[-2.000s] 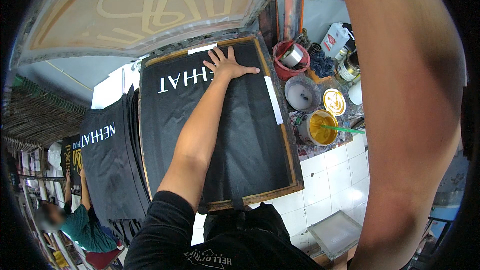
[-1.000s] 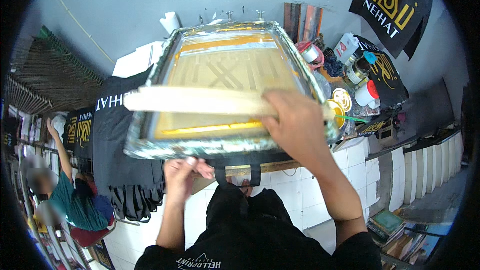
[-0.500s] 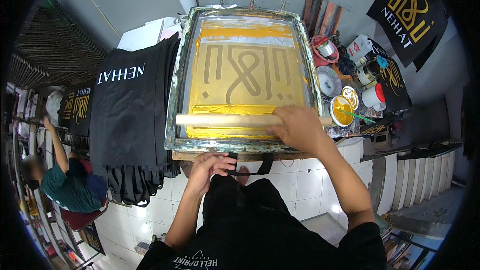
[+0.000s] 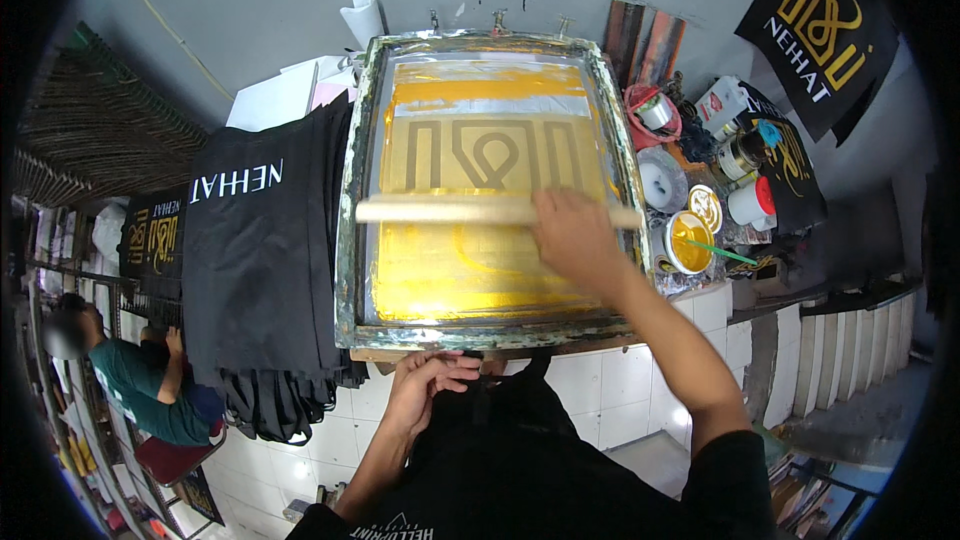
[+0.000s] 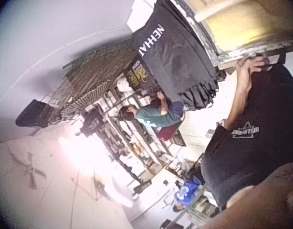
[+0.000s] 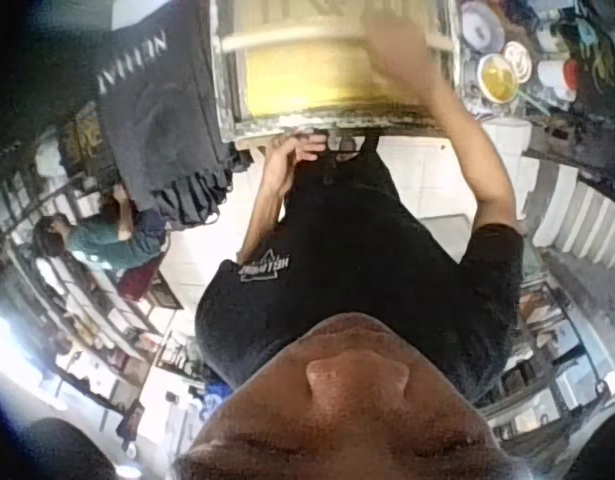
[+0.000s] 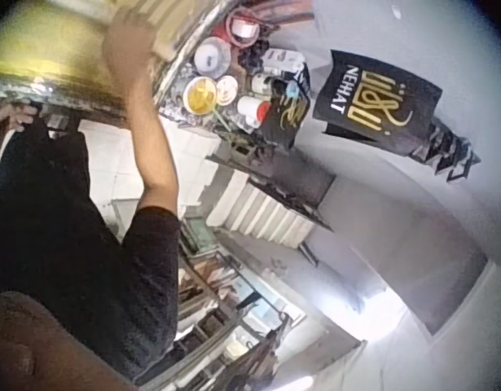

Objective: The person performs screen printing on black tote bags by placing a bag onto a board, lowering a screen frame, and using a squeegee to spread gold ink over the design, then lifting the screen and stacking the printed bags.

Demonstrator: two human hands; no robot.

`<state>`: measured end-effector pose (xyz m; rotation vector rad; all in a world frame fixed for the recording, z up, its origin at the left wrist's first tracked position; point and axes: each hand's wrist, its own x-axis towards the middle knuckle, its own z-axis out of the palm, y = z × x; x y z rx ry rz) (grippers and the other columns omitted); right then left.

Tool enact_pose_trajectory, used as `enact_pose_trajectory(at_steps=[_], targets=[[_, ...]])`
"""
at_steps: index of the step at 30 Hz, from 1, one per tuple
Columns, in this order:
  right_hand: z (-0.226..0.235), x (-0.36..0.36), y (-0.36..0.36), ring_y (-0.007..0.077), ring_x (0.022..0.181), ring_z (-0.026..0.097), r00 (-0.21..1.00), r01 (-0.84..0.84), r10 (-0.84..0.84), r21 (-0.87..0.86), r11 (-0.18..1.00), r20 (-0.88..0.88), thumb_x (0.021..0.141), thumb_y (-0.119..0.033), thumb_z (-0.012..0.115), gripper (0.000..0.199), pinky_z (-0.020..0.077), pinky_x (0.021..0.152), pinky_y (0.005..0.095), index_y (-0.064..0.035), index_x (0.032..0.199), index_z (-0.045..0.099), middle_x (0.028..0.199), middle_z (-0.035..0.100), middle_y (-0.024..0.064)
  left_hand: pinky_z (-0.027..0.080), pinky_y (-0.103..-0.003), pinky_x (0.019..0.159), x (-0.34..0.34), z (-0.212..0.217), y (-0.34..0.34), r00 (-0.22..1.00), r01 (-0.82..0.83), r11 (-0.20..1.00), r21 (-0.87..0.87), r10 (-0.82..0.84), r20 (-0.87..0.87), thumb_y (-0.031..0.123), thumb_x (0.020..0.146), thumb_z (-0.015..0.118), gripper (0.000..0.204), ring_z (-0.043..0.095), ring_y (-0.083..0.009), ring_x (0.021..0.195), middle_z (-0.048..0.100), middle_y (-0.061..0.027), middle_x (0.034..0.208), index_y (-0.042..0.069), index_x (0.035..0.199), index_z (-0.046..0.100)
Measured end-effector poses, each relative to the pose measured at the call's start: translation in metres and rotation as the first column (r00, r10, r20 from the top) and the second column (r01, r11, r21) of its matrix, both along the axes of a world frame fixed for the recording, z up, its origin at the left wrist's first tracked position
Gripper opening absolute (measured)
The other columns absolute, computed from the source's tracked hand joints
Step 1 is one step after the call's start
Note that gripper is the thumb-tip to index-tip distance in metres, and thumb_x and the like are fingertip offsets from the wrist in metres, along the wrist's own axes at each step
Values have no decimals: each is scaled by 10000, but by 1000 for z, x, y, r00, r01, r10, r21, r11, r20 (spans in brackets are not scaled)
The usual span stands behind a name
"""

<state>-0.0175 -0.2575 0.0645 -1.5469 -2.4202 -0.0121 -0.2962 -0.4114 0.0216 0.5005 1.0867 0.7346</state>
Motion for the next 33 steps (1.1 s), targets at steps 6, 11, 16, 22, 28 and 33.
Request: enact_pose_trajectory(at_steps=[6, 11, 16, 22, 28, 33], targets=[[10, 34, 160, 408, 940, 697, 996, 49, -47, -33, 998, 72, 874, -278, 722, 402, 532, 827, 519, -33, 1180, 631, 993, 730, 209, 602, -411, 911, -1, 4, 6, 991, -19, 994, -111, 34, 127, 64, 929, 492, 381, 728, -364, 1048, 694, -306, 1183, -154, 1235, 559], [48, 41, 246, 392, 1014, 703, 996, 35, -62, -362, 932, -65, 769, -335, 806, 488, 536, 912, 466, -54, 1163, 744, 1081, 743, 225, 465, -506, 1128, -2, 11, 10, 950, -75, 944, -323, 166, 264, 122, 936, 390, 550, 592, -438, 1285, 602, -345, 1337, -224, 1361, 428], [50, 46, 296, 376, 1007, 695, 985, 31, -101, -430, 903, -142, 718, -317, 834, 502, 522, 924, 459, -56, 1140, 763, 1078, 744, 219, 430, -504, 1152, -20, 13, 15, 954, 82, 938, -338, 24, 299, 239, 1007, 394, 572, 563, -418, 1331, 584, -326, 1384, -179, 1390, 464], [32, 38, 330, 370, 1028, 680, 996, 78, -87, -273, 959, -20, 716, -305, 842, 523, 505, 930, 455, -82, 1178, 736, 1065, 748, 166, 615, -425, 843, -49, 37, 40, 981, 150, 983, -110, -134, 137, 230, 1044, 496, 408, 757, -375, 918, 724, -314, 1064, -126, 1179, 640], [24, 31, 348, 326, 1115, 646, 985, 164, -150, -185, 969, 88, 726, -296, 856, 505, 399, 1025, 439, -126, 1185, 733, 1124, 745, 117, 611, -375, 770, -54, 61, 74, 986, 169, 985, -35, -169, -1, 233, 1042, 509, 393, 762, -332, 863, 739, -286, 1010, -111, 1174, 644], [10, 39, 339, 323, 1200, 610, 983, 181, -182, -49, 982, -23, 793, -274, 821, 531, 371, 1075, 448, -106, 1276, 679, 1247, 705, 124, 601, -349, 745, -42, 64, 94, 982, 185, 983, 17, -185, 38, 252, 1058, 501, 401, 761, -312, 837, 744, -271, 993, -100, 1187, 642]])
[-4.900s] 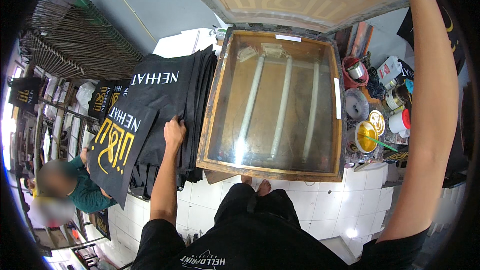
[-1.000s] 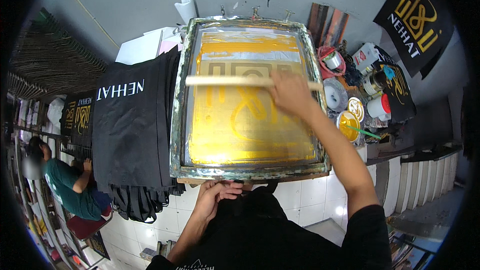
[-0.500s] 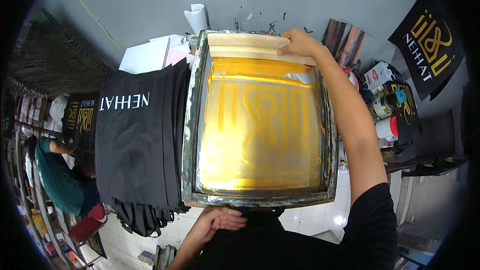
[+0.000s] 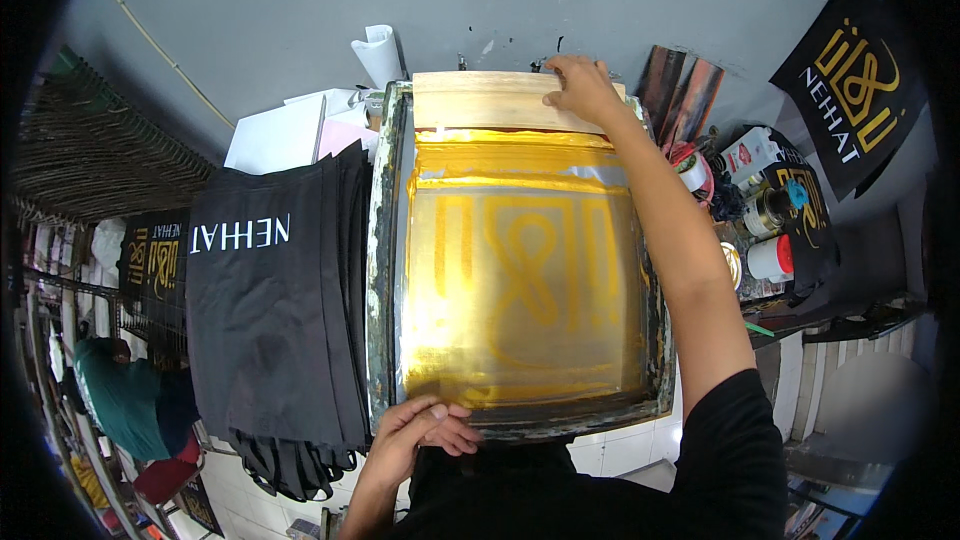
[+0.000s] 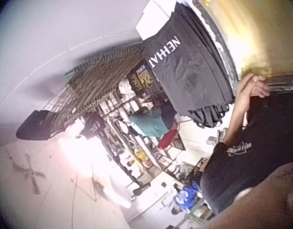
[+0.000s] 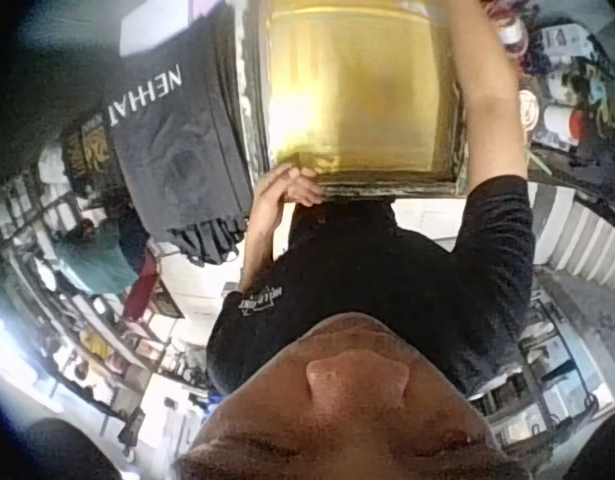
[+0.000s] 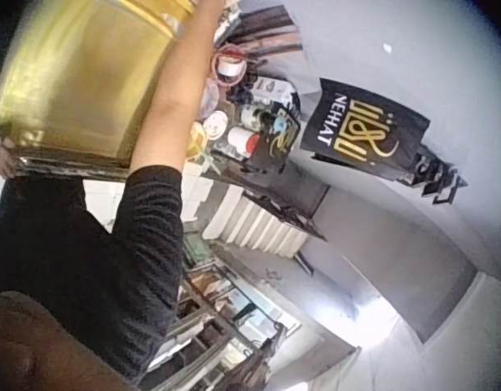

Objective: The person performs screen printing on black tote bags by placing a bag onto a board, lowering a screen frame, and using a squeegee to spread gold ink over the design, then lifting the screen and stacking the printed bags.

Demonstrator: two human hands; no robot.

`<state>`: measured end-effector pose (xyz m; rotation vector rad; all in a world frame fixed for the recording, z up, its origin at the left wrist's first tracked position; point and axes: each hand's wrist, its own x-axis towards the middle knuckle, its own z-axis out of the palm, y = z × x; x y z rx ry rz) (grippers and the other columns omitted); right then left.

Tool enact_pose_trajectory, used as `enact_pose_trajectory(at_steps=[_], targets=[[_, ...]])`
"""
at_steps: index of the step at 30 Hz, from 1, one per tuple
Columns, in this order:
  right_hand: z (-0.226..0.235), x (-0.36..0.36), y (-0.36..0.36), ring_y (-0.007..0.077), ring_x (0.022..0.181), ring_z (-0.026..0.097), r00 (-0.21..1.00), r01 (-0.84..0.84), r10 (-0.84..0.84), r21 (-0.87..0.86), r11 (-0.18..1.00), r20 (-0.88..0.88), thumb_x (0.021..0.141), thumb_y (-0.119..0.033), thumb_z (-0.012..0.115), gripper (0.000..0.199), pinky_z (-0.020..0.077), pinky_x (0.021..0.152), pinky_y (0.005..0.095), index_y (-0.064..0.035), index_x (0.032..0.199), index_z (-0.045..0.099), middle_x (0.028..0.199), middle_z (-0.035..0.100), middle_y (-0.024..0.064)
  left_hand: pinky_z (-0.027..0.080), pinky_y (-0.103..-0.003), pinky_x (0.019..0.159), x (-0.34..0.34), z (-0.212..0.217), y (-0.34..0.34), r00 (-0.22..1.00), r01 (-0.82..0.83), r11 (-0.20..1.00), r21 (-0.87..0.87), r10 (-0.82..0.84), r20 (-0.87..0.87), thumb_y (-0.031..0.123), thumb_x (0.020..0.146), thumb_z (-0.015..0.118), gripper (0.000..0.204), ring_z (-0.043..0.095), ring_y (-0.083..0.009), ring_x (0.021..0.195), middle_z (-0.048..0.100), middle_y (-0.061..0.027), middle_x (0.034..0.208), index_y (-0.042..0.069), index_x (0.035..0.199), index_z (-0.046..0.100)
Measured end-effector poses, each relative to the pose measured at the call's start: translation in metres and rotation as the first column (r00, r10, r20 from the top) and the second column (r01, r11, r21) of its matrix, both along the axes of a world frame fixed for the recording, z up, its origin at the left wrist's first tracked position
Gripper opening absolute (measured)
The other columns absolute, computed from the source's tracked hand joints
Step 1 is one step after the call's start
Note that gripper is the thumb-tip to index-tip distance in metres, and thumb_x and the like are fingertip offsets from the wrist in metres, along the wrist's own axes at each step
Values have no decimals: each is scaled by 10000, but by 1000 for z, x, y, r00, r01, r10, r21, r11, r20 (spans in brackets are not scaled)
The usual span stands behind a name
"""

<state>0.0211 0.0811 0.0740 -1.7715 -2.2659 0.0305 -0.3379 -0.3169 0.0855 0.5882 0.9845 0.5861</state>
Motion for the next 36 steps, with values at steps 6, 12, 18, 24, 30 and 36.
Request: enact_pose_trajectory(at_steps=[6, 12, 18, 24, 30, 36], targets=[[38, 49, -104, 339, 1204, 622, 925, -17, 115, 263, 965, -362, 900, -217, 749, 440, 467, 1016, 424, -41, 1290, 650, 1251, 688, 173, 589, -331, 736, 34, 9, -3, 998, 55, 993, 107, -55, -10, 222, 1082, 472, 350, 758, -291, 841, 751, -235, 987, -59, 1227, 621], [58, 203, -380, 74, 706, 667, 716, -55, -361, -564, 824, -597, 927, -94, 670, 103, 506, 588, 243, -24, 880, 730, 791, 723, 33, 583, -335, 770, 111, 1, -27, 994, 100, 982, 161, -105, 25, 222, 1080, 476, 337, 753, -279, 882, 752, -208, 1014, -33, 1245, 622], [-99, 228, -530, 315, 1226, 615, 652, 433, -720, -662, 612, -239, 726, -249, 926, 855, 502, 1006, 418, 43, 1415, 512, 1316, 641, 224, 560, -309, 819, 189, 0, -44, 978, 202, 958, 203, -208, 9, 286, 1073, 541, 349, 728, -222, 962, 743, -158, 1076, 1, 1257, 624], [-234, 227, -466, 312, 1292, 540, 171, 473, -386, -268, 839, -907, 695, -117, 938, 931, 419, 1118, 416, 28, 1464, 434, 1500, 501, 189, 558, -281, 791, 247, 5, -40, 961, 276, 937, 216, -276, -28, 272, 1061, 579, 322, 715, -164, 910, 723, -96, 1049, 23, 1259, 627], [-189, 202, -454, 293, 1239, 584, 344, 720, -442, -70, 691, -829, 704, -112, 926, 864, 418, 1111, 418, 62, 1419, 473, 1375, 610, 180, 554, -278, 784, 269, -11, -45, 972, 236, 923, 303, -226, -69, 215, 1035, 596, 301, 700, -140, 908, 714, -78, 1040, 31, 1272, 613], [-130, 268, -481, 274, 1251, 573, 369, 439, -311, -131, 889, -876, 660, -106, 954, 983, 431, 1102, 418, 51, 1463, 408, 1408, 571, 165, 471, -440, 1034, 307, 0, -30, 903, 384, 508, 771, -30, -429, 276, 833, 817, 767, 588, -361, 1215, 594, -215, 1295, 4, 1448, 449]])
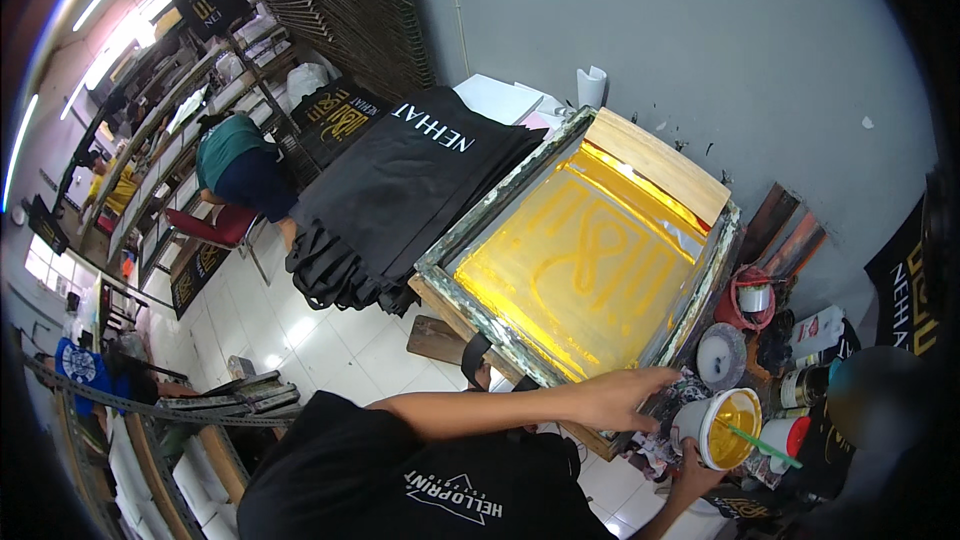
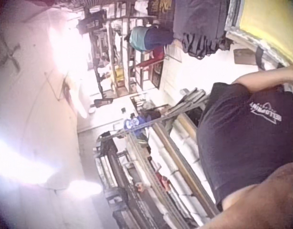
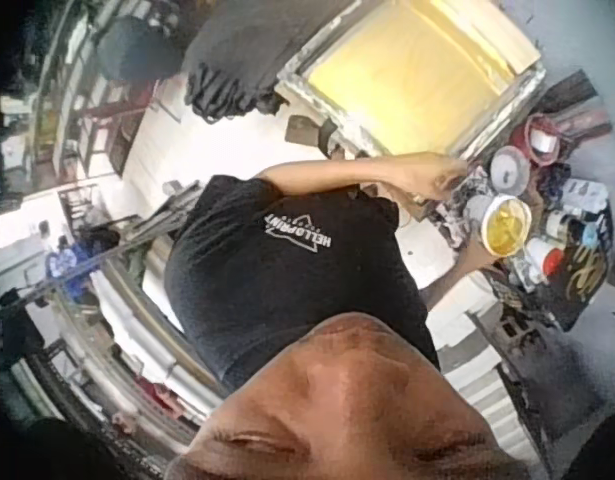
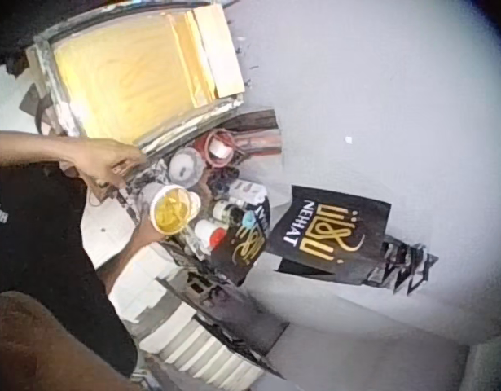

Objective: The person performs screen printing on black tote bags by placing a bag onto a board, lowering a screen frame, and using a squeegee to spread gold ink over the design, then lifting the screen and stacking the printed bags.

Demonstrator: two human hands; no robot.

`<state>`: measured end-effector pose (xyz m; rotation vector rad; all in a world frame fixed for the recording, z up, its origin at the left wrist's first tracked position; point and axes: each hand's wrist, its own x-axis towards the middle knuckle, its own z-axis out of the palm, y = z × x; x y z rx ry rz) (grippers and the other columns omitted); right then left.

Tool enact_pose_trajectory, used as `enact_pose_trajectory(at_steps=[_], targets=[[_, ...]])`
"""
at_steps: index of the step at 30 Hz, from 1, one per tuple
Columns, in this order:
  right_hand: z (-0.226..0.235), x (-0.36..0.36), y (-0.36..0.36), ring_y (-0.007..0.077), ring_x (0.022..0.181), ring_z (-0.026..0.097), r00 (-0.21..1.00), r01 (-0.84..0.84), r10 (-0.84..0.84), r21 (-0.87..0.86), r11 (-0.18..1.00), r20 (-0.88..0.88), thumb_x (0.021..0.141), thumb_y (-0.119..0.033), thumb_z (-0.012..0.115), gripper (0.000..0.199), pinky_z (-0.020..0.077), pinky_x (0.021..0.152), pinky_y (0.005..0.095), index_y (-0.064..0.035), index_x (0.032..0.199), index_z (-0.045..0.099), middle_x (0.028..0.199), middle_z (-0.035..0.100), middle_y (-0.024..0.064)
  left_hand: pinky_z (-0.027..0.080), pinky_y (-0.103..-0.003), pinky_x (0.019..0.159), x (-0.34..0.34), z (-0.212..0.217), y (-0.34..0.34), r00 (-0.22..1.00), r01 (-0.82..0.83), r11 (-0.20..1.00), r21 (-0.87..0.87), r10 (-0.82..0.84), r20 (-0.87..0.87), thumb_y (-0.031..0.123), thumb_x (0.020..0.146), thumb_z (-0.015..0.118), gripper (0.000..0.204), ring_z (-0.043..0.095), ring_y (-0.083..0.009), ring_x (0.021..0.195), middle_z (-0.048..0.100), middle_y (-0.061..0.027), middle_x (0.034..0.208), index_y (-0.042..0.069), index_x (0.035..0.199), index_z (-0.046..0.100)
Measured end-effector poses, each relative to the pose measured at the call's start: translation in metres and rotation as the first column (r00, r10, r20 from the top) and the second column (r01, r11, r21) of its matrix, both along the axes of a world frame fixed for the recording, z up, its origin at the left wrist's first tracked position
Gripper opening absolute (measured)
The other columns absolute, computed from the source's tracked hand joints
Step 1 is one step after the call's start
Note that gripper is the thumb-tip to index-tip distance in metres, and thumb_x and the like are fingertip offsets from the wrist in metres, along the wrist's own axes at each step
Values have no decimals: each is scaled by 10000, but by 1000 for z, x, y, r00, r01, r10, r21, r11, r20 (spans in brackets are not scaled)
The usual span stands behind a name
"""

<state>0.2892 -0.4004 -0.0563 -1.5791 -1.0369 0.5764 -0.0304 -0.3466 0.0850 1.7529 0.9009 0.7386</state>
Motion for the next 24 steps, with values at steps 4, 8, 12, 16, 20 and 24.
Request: enact_pose_trajectory(at_steps=[4, 8, 12, 16, 20, 24], targets=[[91, -50, -12, 256, 1223, 591, 932, -337, 344, 78, 938, -117, 577, -180, 1013, 1080, 462, 1073, 407, 25, 1459, 423, 1359, 595, 134, 305, -439, 1204, 10, 17, 6, 995, -66, 951, 302, 38, 97, 292, 592, 968, 1242, 397, -402, 1422, 404, -263, 1506, -9, 1563, 255], [135, -100, 11, 279, 1143, 641, 780, -571, 522, 53, 819, 345, 460, -263, 1030, 1093, 516, 987, 405, 13, 1388, 525, 1277, 644, 136, 322, -426, 1202, -38, 57, 23, 956, -25, 985, 173, -27, 292, 219, 531, 971, 1240, 413, -380, 1424, 431, -232, 1495, -8, 1542, 291], [196, -114, 51, 251, 1035, 667, 438, -758, 849, -386, 526, 297, 559, -131, 956, 952, 545, 879, 343, -8, 1400, 526, 1200, 686, 119, 362, -423, 1180, -103, 60, 3, 959, -157, 983, 90, 130, 251, 224, 553, 959, 1150, 466, -347, 1391, 475, -200, 1468, 6, 1514, 368], [219, -174, 94, 145, 812, 632, 638, -693, 623, 16, 721, -451, 773, 38, 738, 494, 537, 673, 269, -13, 1247, 611, 1038, 706, 64, 367, -440, 1178, -162, 40, -5, 947, -248, 965, 81, 224, 232, 283, 556, 982, 1163, 479, -306, 1396, 483, -162, 1473, 23, 1517, 379], [215, -230, 117, 133, 710, 624, 566, -752, 703, 81, 655, -431, 911, -82, 730, 298, 501, 554, 257, -9, 1175, 613, 883, 632, 37, 373, -441, 1173, -197, 21, 2, 942, -245, 969, 18, 234, 241, 323, 535, 1007, 1212, 475, -306, 1397, 462, -163, 1487, 37, 1524, 368], [243, -289, 122, 163, 706, 656, 474, -869, 877, 200, 453, 73, 802, -50, 857, 279, 532, 637, 269, -18, 1017, 682, 929, 714, 63, 385, -446, 1162, -238, 13, 20, 975, -212, 973, 94, 203, 95, 344, 539, 1008, 1207, 476, -322, 1391, 472, -168, 1461, 49, 1523, 374]])
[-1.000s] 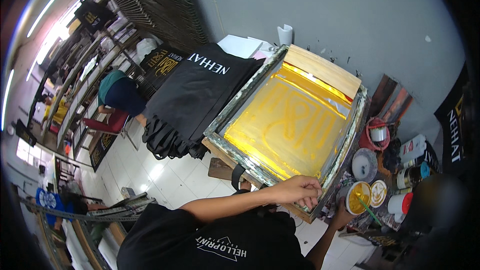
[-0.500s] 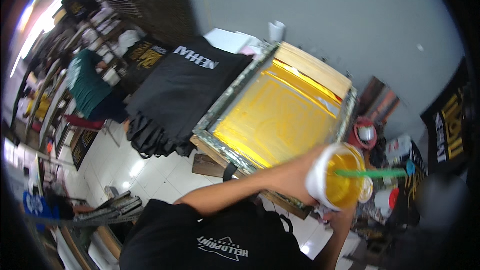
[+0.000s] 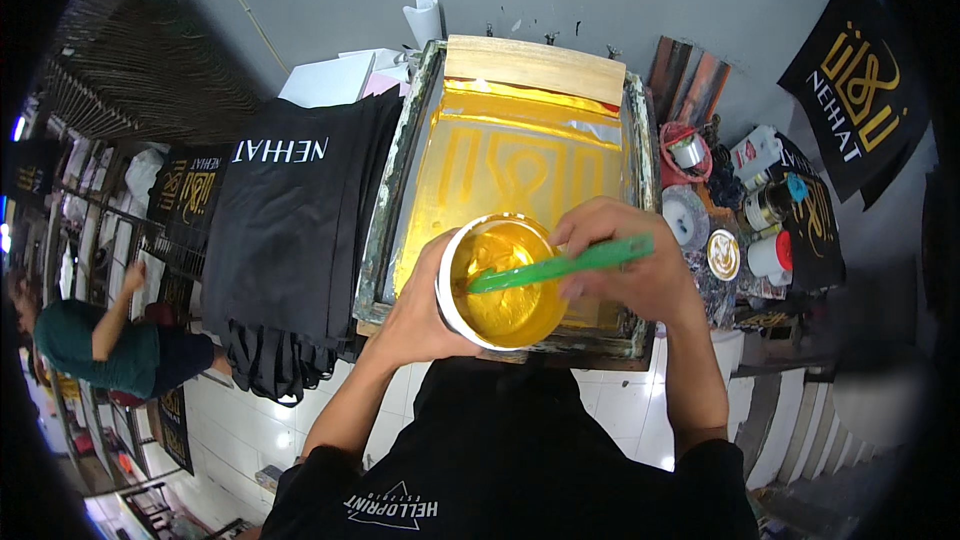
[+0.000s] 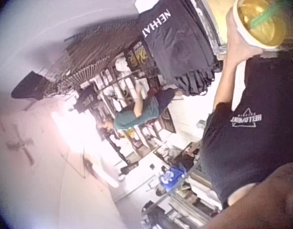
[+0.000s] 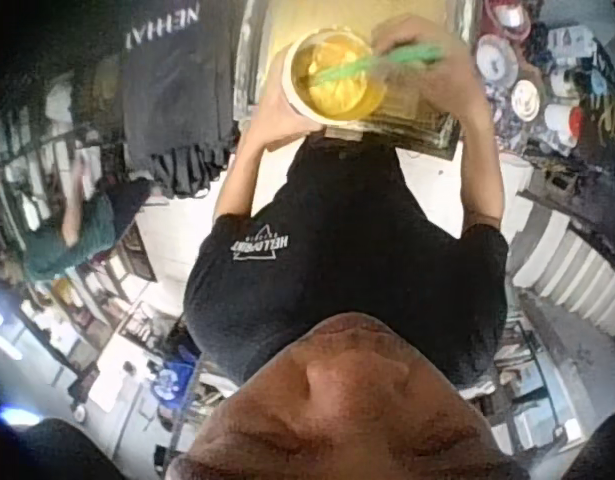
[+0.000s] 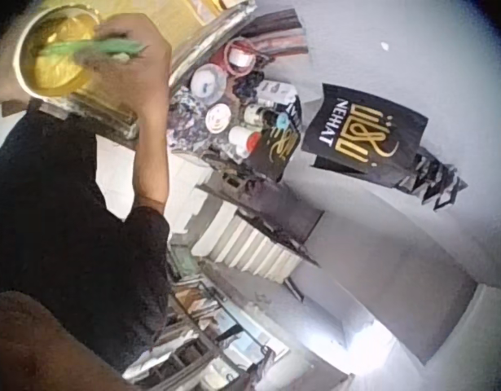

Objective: The person performs screen printing on black tote bags by placing a bag onto a board, lowering a screen frame, and using a squeegee to spread gold ink over the design, then lifting the screen and stacking the printed bags.

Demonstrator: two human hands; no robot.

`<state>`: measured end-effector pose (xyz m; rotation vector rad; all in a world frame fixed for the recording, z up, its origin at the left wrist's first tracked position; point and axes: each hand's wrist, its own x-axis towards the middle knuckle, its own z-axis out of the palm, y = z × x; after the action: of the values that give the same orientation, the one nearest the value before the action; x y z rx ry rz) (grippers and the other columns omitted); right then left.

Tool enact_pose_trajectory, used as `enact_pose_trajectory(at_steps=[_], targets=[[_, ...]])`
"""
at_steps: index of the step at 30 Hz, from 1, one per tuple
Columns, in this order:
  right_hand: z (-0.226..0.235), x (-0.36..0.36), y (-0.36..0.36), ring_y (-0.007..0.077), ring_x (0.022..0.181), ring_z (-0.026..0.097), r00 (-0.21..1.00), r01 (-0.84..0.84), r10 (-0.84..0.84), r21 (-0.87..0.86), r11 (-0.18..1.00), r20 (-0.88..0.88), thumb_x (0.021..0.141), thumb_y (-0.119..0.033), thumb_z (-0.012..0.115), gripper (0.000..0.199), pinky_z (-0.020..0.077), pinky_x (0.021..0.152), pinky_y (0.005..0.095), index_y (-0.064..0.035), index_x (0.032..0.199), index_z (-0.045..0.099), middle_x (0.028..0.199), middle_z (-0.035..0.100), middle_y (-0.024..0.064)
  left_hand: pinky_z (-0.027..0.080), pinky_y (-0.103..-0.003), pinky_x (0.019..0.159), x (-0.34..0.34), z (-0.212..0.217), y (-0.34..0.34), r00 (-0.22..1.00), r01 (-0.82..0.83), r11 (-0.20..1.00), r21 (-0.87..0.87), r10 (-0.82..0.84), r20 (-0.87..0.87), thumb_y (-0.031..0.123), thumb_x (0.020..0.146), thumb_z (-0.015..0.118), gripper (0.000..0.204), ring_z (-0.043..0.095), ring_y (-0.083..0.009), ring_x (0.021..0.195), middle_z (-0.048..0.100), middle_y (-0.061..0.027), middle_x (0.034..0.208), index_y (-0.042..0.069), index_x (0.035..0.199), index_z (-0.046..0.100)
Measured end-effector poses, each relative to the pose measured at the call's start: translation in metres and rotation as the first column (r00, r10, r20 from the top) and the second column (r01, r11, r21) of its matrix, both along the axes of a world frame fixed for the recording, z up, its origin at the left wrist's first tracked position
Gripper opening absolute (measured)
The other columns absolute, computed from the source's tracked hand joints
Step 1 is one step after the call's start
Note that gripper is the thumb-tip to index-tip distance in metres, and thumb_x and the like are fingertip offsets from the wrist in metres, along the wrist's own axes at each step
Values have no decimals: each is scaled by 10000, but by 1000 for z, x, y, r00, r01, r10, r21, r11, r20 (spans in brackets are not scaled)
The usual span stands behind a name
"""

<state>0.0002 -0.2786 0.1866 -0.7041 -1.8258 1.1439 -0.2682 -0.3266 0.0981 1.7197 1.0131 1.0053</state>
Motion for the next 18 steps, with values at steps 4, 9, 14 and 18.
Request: enact_pose_trajectory(at_steps=[4, 9, 14, 18], targets=[[28, -16, -10, 210, 791, 737, 987, 16, -70, 340, 940, 146, 704, -63, 917, 278, 586, 705, 308, -30, 920, 745, 903, 745, 92, 362, -493, 1188, -30, 14, 19, 987, 97, 992, 85, -84, -139, 394, 545, 992, 1216, 450, -380, 1409, 464, -182, 1505, 71, 1537, 367], [40, -22, -17, 247, 778, 758, 980, 60, -146, 493, 868, 138, 713, -33, 890, 261, 612, 705, 326, -20, 935, 753, 890, 749, 104, 336, -539, 1218, -59, 7, 34, 958, 172, 968, 181, -121, -261, 417, 537, 1001, 1269, 395, -400, 1455, 436, -197, 1532, 117, 1570, 327], [6, -34, -21, 217, 733, 746, 960, 269, -259, -99, 958, 102, 886, -37, 767, 90, 618, 665, 323, -3, 950, 714, 854, 731, 116, 339, -515, 1203, -72, -7, 53, 961, 151, 938, 312, -64, -271, 365, 511, 1004, 1138, 436, -394, 1419, 500, -201, 1469, 65, 1466, 463], [-59, -46, -27, 180, 655, 713, 756, 327, -606, -658, 678, -249, 1002, -149, 659, 160, 611, 604, 326, 7, 966, 650, 800, 700, 116, 333, -502, 1202, -68, -8, 61, 971, 85, 948, 307, -9, -239, 321, 515, 1001, 1077, 446, -388, 1409, 517, -205, 1457, 44, 1433, 511]])
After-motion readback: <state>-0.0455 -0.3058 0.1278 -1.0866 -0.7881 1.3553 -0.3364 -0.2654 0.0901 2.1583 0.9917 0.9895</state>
